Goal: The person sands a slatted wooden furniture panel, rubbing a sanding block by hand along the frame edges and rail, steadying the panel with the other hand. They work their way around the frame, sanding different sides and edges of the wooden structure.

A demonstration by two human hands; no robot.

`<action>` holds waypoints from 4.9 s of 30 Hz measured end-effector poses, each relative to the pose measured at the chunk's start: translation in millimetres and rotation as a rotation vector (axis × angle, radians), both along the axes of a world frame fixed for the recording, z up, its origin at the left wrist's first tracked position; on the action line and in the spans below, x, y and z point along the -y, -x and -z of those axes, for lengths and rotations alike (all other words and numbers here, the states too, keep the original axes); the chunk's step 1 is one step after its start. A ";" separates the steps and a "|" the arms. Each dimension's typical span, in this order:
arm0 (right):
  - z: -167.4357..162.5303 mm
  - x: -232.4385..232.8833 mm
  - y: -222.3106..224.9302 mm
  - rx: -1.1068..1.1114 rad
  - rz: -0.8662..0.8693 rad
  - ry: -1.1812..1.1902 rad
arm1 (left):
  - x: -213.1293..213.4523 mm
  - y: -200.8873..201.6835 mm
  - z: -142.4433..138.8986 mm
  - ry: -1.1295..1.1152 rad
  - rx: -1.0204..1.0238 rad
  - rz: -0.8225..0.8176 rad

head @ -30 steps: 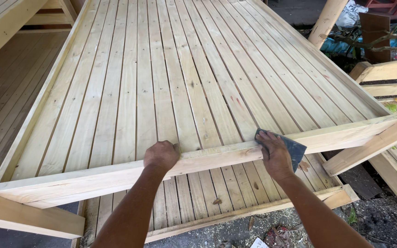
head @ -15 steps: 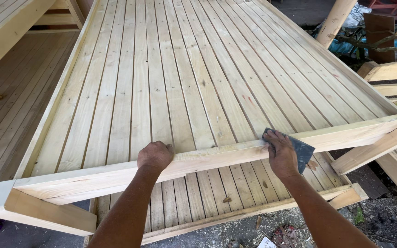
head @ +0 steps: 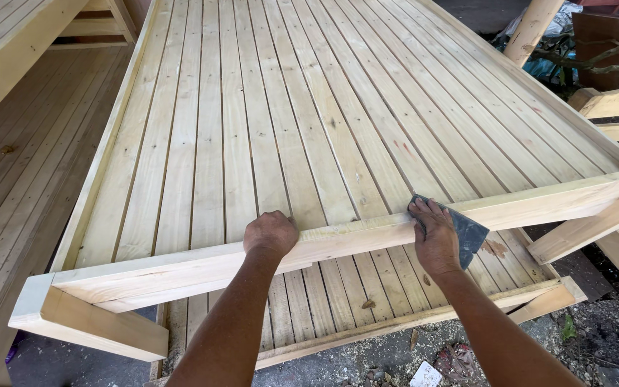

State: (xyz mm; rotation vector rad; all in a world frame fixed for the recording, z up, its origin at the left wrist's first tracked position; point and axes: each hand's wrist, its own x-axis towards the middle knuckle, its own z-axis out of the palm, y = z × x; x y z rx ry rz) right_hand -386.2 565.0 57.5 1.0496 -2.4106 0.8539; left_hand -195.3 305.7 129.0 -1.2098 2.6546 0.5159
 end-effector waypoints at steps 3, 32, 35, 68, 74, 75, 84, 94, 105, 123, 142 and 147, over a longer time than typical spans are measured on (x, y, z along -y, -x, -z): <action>21.3 30.1 -26.9 -0.026 -0.063 0.029 | 1.2 -0.4 -0.9 -0.011 -0.033 -0.016; 17.0 36.6 -15.4 -0.013 -0.118 -0.045 | 4.5 3.2 2.3 0.031 -0.031 -0.032; 32.8 60.0 -37.3 -0.039 -0.267 -0.112 | 5.9 2.3 3.4 -0.013 -0.028 -0.048; 24.6 38.8 -0.2 0.033 -0.355 -0.106 | 1.8 6.6 6.6 0.047 0.036 -0.068; -7.3 -19.4 51.2 0.052 -0.075 -0.088 | -1.8 5.7 4.1 0.062 0.050 -0.074; -5.2 -14.0 45.2 0.051 -0.090 -0.100 | -2.1 6.3 3.6 0.057 0.042 -0.076; 15.2 36.3 -18.7 0.043 -0.302 -0.097 | 14.2 -20.4 10.2 0.081 -0.035 -0.119; 19.5 108.2 -89.7 0.033 -0.365 -0.167 | 82.4 -92.5 28.6 0.136 0.032 -0.133; 9.6 97.7 -96.7 -0.074 -0.202 -0.069 | 139.1 -155.3 9.4 0.116 0.116 -0.261; 14.2 128.8 -129.9 0.020 -0.343 -0.096 | 141.0 -167.5 9.9 0.085 0.047 -0.198; 11.5 95.0 -108.3 -0.067 -0.173 -0.068 | 138.5 -164.6 5.7 0.121 0.056 -0.205; 18.2 116.8 -125.4 -0.097 -0.118 -0.069 | 140.6 -163.3 8.1 0.086 0.061 -0.237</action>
